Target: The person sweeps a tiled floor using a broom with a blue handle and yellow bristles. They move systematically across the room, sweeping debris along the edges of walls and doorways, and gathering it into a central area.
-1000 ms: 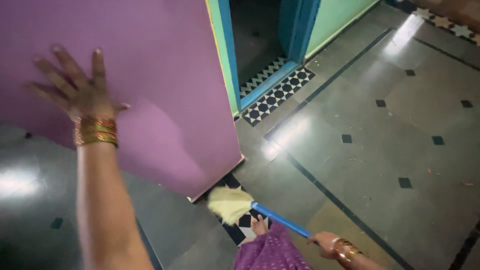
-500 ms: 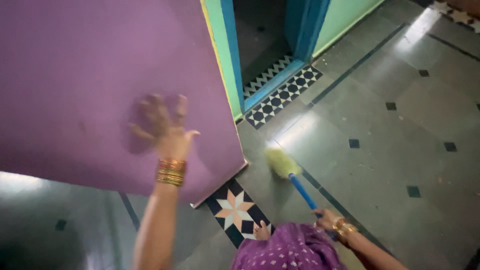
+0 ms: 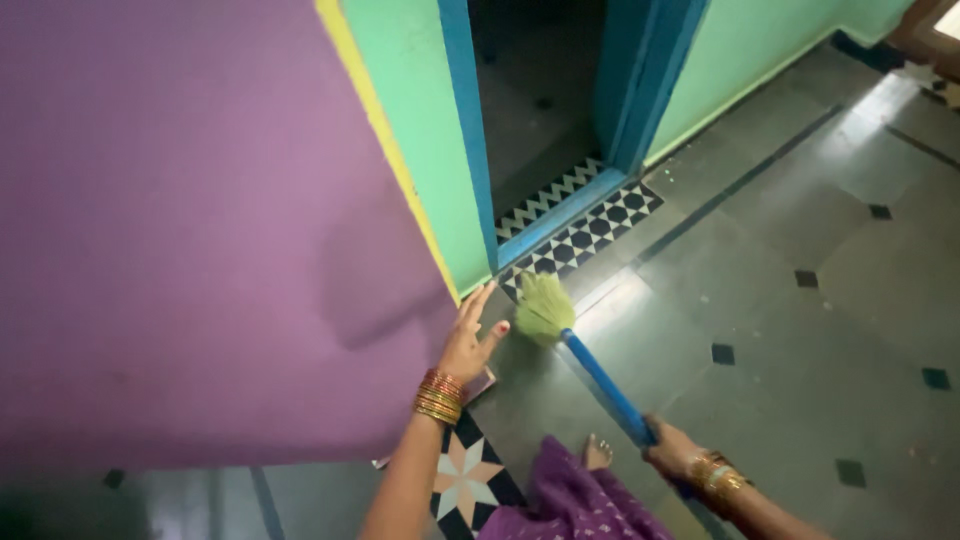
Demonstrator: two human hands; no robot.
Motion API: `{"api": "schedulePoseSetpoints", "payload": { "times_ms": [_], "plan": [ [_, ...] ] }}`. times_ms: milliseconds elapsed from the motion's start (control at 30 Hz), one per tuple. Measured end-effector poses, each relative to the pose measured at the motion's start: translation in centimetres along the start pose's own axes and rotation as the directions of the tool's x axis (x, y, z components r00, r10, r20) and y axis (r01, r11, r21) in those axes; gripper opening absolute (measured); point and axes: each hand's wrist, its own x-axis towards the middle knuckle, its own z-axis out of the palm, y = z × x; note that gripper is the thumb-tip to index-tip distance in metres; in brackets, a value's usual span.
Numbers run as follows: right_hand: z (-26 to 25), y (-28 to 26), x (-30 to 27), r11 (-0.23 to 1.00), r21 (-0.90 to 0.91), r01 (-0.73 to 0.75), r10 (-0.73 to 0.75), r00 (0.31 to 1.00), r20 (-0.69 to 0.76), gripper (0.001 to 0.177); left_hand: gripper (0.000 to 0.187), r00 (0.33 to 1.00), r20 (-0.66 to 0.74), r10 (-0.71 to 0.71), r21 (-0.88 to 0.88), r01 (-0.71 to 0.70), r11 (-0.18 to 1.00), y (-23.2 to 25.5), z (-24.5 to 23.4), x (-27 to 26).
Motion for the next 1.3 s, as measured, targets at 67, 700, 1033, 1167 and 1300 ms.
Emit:
{"api": "schedulePoseSetpoints", "payload": {
  "times_ms": [67, 700, 1033, 1167, 1300],
  "plan": [
    [-1.5, -2.1, 3.5, 0.996, -0.069, 0.057, -0.056, 0.998, 0.020, 0.080, 0.076, 0.998, -0.037, -0.058, -0.139, 0.053, 0.989, 0.8, 0.5, 3.2],
    [-25.0, -12.6, 13.7, 0.007, -0.904, 0.428, -0.104, 0.899, 0.425, 0.048, 0.070, 0.966, -0.178, -0.186, -0.290, 0.129, 0.948, 0.4, 1.8, 8.3],
    [-26.3, -14.7, 12.7, -0.005, -0.930, 0.369, 0.062, 0.928, 0.368, 0.044, 0.062, 0.953, -0.146, -0.267, -0.222, 0.231, 0.947, -1.3, 2.5, 8.9],
    [-22.3, -13.6, 22.6, -0.084, -0.908, 0.410, -0.031, 0.910, 0.414, 0.040, 0.058, 0.947, -0.143, -0.288, -0.179, 0.261, 0.949, -0.6, 2.9, 8.6],
    [-19.1, -14.1, 27.9, -0.030, -0.931, 0.363, -0.171, 0.916, 0.363, 0.055, 0.062, 0.929, -0.162, -0.334, -0.175, 0.306, 0.936, -0.2, 3.4, 8.4]
  ]
}}
